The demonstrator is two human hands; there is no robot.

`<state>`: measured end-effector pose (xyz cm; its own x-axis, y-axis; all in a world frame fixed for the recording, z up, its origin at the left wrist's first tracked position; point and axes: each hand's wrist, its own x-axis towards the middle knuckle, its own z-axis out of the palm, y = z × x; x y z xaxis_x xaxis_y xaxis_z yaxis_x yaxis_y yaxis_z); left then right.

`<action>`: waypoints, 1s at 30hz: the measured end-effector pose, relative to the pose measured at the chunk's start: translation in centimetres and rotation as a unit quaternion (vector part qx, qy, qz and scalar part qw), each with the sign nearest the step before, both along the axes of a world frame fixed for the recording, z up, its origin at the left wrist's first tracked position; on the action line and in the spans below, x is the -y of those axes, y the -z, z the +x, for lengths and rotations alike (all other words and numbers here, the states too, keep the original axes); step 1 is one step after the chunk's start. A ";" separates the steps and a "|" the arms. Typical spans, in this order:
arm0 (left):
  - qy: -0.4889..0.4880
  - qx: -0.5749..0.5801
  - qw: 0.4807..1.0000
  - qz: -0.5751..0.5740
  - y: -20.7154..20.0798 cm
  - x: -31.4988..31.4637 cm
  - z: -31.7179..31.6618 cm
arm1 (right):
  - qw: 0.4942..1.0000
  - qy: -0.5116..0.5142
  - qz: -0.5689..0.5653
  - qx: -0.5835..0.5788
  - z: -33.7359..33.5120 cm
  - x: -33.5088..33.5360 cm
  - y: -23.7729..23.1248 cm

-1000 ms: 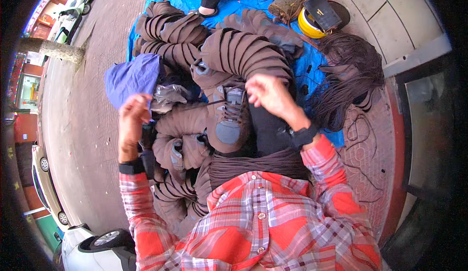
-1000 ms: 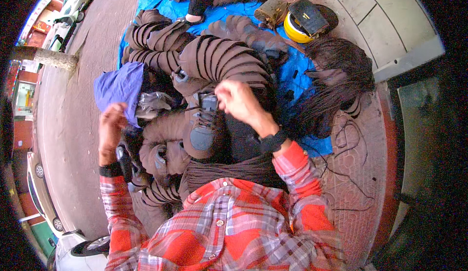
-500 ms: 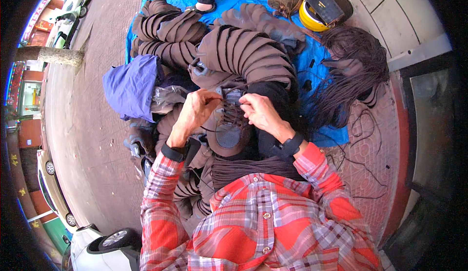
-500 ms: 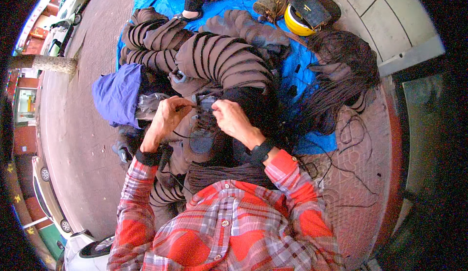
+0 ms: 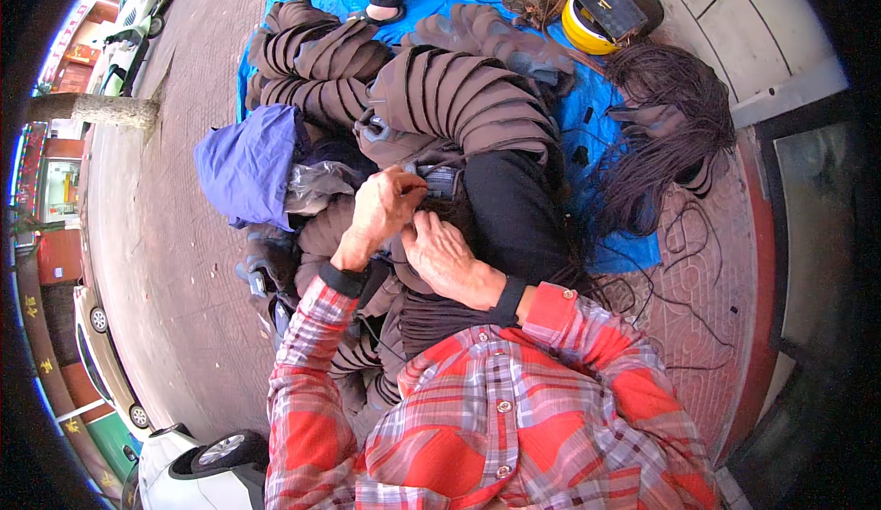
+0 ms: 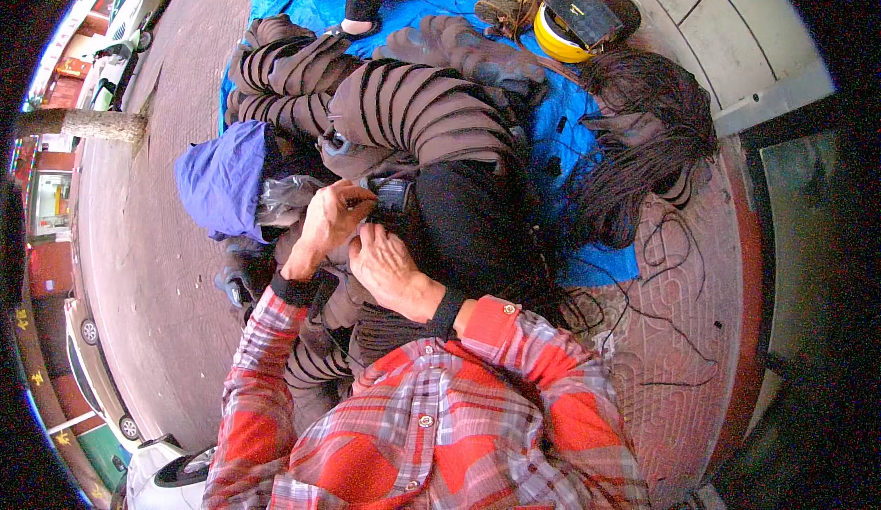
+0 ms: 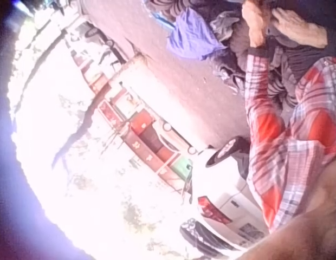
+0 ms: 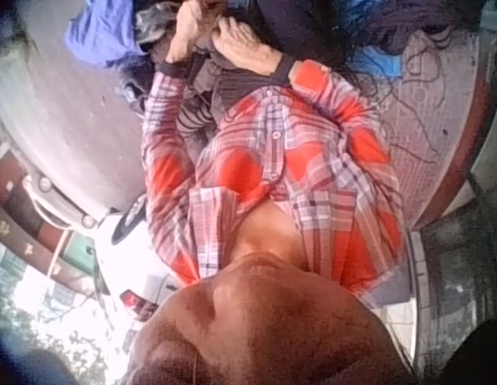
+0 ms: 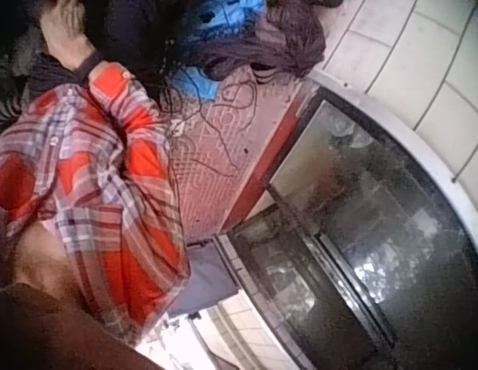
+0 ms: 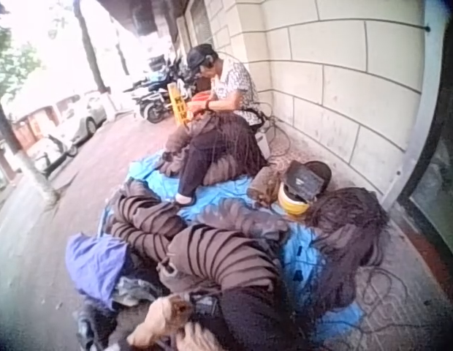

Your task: Lacing a new boot and organizing shoe components in a manufacturing or repair setting.

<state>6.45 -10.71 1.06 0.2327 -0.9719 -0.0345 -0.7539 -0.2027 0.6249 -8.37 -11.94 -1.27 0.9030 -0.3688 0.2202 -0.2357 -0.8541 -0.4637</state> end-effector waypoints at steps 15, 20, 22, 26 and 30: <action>0.054 0.138 0.989 0.000 1.2 0.3 -0.5 | 0.997 -0.057 -0.039 -0.047 -0.9 0.1 -0.6; 0.077 0.148 0.985 0.033 1.0 1.1 -0.3 | 0.996 -0.070 -0.019 -0.051 -1.1 0.4 -0.9; 0.073 0.155 0.984 0.050 1.1 1.3 -0.3 | 0.996 -0.067 -0.013 -0.056 -1.1 0.5 -0.6; 0.034 0.100 0.992 0.073 2.4 1.3 0.0 | 0.998 -0.047 -0.016 -0.042 -1.0 0.4 -0.2; 0.030 -0.102 0.992 0.063 2.8 1.3 0.8 | 0.997 -0.063 -0.036 -0.024 -1.0 0.4 -0.2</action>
<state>7.30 -12.01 -1.70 0.1504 -0.9688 -0.1968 -0.6269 -0.2474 0.7388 -9.33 -12.37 -1.04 0.9515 -0.2358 0.1976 -0.1441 -0.9091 -0.3907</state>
